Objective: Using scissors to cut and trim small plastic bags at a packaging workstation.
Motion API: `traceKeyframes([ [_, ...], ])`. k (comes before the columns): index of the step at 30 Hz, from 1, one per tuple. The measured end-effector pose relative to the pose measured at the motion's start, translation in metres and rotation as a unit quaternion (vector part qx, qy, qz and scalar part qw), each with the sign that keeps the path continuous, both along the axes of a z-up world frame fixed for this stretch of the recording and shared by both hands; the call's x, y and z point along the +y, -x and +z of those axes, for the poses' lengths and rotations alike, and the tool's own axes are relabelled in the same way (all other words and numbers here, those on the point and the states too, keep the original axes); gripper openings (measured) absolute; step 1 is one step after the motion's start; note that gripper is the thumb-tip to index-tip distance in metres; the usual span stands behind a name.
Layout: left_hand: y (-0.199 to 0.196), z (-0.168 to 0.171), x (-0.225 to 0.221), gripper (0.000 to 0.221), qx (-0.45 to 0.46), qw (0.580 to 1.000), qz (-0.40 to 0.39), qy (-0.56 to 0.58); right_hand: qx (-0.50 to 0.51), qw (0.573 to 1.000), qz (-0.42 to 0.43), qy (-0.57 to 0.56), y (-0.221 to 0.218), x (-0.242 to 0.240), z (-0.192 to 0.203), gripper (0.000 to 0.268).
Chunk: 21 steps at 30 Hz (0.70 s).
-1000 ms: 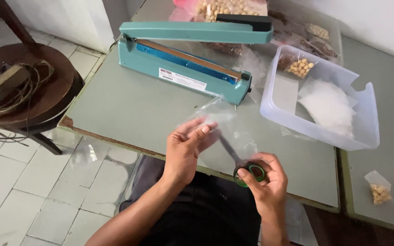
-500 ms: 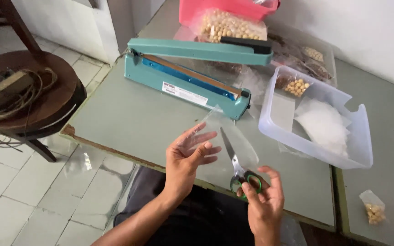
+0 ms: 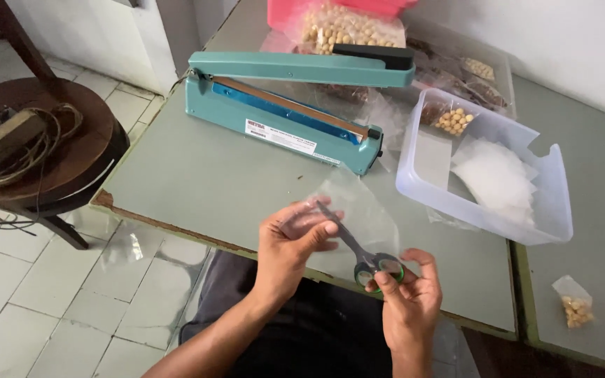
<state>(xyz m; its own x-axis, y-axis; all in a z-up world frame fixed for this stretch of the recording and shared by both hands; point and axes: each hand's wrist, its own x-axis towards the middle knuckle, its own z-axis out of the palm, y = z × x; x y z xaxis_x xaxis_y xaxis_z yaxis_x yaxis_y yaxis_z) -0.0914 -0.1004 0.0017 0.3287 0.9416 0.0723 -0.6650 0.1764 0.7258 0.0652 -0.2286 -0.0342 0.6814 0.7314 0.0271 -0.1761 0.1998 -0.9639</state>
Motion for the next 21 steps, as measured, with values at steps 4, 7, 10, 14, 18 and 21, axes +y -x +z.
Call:
traceKeyframes([
  [4, 0.001, 0.007, -0.010, 0.026, 0.014, 0.999, -0.028, 0.017, -0.024, 0.999, 0.002, -0.028, 0.006, 0.000, 0.007, 0.039],
  [7, 0.006, 0.021, -0.011, 0.020, 0.057, 0.998, -0.033, 0.018, -0.020, 0.999, -0.034, -0.037, 0.001, -0.004, 0.002, 0.044],
  [10, 0.009, 0.025, -0.009, 0.046, 0.086, 0.994, -0.042, 0.044, -0.058, 0.997, 0.052, 0.002, -0.005, -0.010, 0.008, 0.048],
  [14, 0.013, 0.023, -0.012, 0.037, 0.060, 0.997, -0.051, -0.013, -0.014, 0.995, 0.081, 0.059, -0.001, -0.017, 0.010, 0.050],
  [18, 0.016, 0.042, -0.015, 0.046, 0.092, 0.994, -0.062, 0.017, 0.038, 0.997, 0.066, 0.011, 0.002, -0.019, -0.004, 0.060],
  [21, 0.016, 0.036, -0.012, 0.034, 0.064, 0.997, -0.040, 0.017, 0.031, 0.989, 0.144, -0.034, 0.009, -0.021, 0.018, 0.058],
])
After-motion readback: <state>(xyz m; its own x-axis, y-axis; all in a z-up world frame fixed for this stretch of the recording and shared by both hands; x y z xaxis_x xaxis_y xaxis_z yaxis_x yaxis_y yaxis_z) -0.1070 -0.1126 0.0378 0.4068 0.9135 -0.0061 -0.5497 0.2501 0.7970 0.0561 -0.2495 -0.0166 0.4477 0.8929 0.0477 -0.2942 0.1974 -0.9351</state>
